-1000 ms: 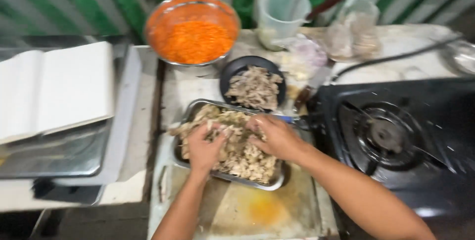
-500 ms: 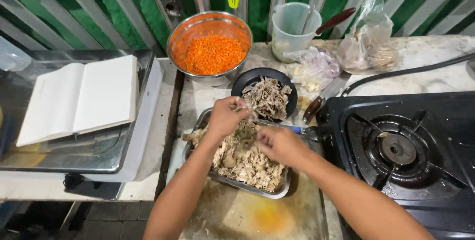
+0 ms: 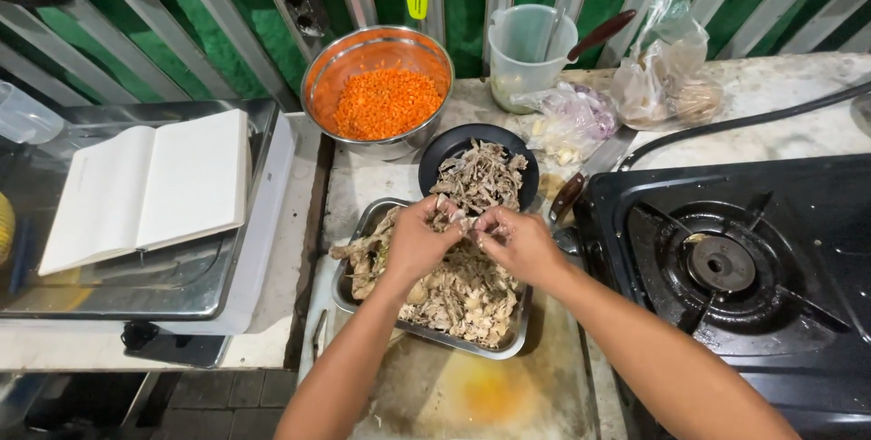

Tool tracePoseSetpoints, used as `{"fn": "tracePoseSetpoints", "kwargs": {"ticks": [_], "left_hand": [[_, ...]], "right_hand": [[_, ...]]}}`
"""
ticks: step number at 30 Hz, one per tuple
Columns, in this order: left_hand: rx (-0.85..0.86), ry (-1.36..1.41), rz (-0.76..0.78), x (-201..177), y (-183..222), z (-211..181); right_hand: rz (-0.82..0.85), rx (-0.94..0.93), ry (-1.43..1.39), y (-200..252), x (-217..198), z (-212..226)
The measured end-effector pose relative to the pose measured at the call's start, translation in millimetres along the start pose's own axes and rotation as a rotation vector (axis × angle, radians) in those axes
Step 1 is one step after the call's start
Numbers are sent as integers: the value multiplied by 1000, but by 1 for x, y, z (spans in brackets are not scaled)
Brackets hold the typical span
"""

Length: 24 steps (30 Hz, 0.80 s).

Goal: The person is shredding cooked chicken meat by hand and placing the shredded pieces into a metal tray.

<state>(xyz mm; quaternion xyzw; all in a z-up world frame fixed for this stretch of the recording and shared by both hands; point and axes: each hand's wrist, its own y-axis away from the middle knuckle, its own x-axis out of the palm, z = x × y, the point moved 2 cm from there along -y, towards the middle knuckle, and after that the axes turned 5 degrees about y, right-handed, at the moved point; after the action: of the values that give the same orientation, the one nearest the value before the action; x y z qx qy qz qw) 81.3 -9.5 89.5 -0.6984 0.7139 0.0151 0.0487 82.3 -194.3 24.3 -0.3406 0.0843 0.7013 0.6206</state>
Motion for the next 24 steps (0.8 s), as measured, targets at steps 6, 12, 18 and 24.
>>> {"fn": "tracePoseSetpoints", "kwargs": {"ticks": [6,12,18,24], "left_hand": [[47,144,10,0,12,35],[-71,-187,4,-4,6,73],[-341,-236,-36,-17,11,86],[-379,-392,-16,-12,26,70]], "right_hand": [[138,101,-317,-4,1,-4],[209,-59,-303,-2,0,37],[271,-337,83,-1,16,-7],[393,-282,56,-1,18,0]]}}
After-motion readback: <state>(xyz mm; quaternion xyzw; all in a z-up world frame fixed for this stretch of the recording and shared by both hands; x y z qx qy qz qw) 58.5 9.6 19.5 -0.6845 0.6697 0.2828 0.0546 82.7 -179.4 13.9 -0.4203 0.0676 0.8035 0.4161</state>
